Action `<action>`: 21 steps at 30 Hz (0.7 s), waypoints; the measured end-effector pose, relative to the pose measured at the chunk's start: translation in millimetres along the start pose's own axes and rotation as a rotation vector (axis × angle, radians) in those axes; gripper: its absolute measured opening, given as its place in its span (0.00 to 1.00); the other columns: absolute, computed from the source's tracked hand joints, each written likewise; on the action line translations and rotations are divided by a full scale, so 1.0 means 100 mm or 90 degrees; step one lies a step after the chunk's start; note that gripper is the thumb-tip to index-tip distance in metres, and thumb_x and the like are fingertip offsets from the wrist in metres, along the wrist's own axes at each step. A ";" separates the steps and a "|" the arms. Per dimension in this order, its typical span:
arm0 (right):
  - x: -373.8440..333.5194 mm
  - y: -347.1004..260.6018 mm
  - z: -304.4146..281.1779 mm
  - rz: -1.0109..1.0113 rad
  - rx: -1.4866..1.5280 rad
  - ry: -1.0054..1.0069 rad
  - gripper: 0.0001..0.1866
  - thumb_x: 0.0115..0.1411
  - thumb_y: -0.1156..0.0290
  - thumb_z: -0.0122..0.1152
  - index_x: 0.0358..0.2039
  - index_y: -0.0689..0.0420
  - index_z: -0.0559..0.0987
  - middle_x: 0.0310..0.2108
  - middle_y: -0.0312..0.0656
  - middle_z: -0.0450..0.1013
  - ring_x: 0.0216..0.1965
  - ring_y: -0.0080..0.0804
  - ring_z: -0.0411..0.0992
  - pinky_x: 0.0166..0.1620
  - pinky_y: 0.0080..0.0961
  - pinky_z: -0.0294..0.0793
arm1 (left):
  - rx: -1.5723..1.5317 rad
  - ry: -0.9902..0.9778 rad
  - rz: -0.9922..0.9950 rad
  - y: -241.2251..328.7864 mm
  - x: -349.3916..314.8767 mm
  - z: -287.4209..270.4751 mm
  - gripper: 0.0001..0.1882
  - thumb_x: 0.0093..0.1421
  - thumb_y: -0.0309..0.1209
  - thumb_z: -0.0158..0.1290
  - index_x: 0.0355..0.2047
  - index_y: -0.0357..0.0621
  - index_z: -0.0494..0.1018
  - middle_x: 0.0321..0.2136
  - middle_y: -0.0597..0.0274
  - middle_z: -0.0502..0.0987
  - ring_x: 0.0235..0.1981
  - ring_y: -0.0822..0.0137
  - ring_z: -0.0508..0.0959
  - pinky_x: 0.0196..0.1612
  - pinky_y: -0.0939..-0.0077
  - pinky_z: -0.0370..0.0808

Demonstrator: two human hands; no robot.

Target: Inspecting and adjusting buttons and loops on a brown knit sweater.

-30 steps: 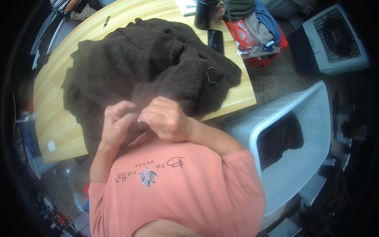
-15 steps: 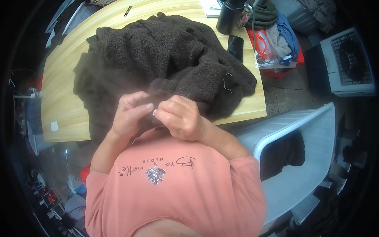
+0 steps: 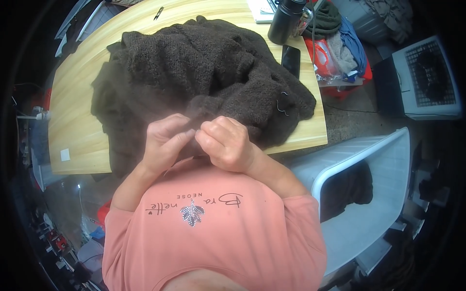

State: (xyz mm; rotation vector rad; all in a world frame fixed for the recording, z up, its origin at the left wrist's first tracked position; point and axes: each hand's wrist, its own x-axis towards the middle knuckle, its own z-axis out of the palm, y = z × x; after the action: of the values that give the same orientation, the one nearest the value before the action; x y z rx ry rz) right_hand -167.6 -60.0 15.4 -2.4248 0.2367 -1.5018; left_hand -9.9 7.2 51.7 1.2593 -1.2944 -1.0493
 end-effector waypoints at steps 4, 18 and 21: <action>0.04 -0.01 -0.01 0.120 0.092 -0.014 0.17 0.35 0.87 0.59 0.31 0.63 0.73 0.33 0.49 0.71 0.27 0.38 0.71 0.29 0.27 0.73 | 0.110 0.023 0.101 -0.01 -0.02 -0.01 0.08 0.47 0.17 0.55 0.30 0.32 0.74 0.25 0.54 0.76 0.25 0.64 0.77 0.30 0.78 0.73; 0.07 0.01 -0.08 0.285 0.271 -0.123 0.10 0.41 0.85 0.57 0.28 0.64 0.75 0.20 0.43 0.69 0.20 0.35 0.70 0.23 0.25 0.66 | 0.320 0.119 0.372 -0.05 -0.09 0.05 0.12 0.39 0.11 0.55 0.26 0.35 0.74 0.21 0.55 0.74 0.21 0.63 0.76 0.21 0.78 0.73; 0.05 0.00 -0.10 0.325 0.319 -0.121 0.10 0.41 0.86 0.57 0.27 0.64 0.75 0.19 0.43 0.69 0.19 0.35 0.69 0.22 0.25 0.65 | 0.321 0.112 0.374 -0.04 -0.09 0.06 0.12 0.38 0.11 0.55 0.26 0.35 0.74 0.21 0.55 0.74 0.21 0.63 0.76 0.22 0.78 0.73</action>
State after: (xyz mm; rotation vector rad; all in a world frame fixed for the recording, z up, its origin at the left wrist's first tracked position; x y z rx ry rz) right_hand -174.4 -62.8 24.0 -1.8993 0.3560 -0.9590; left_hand -15.5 15.2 45.9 1.1782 -1.7052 -0.1940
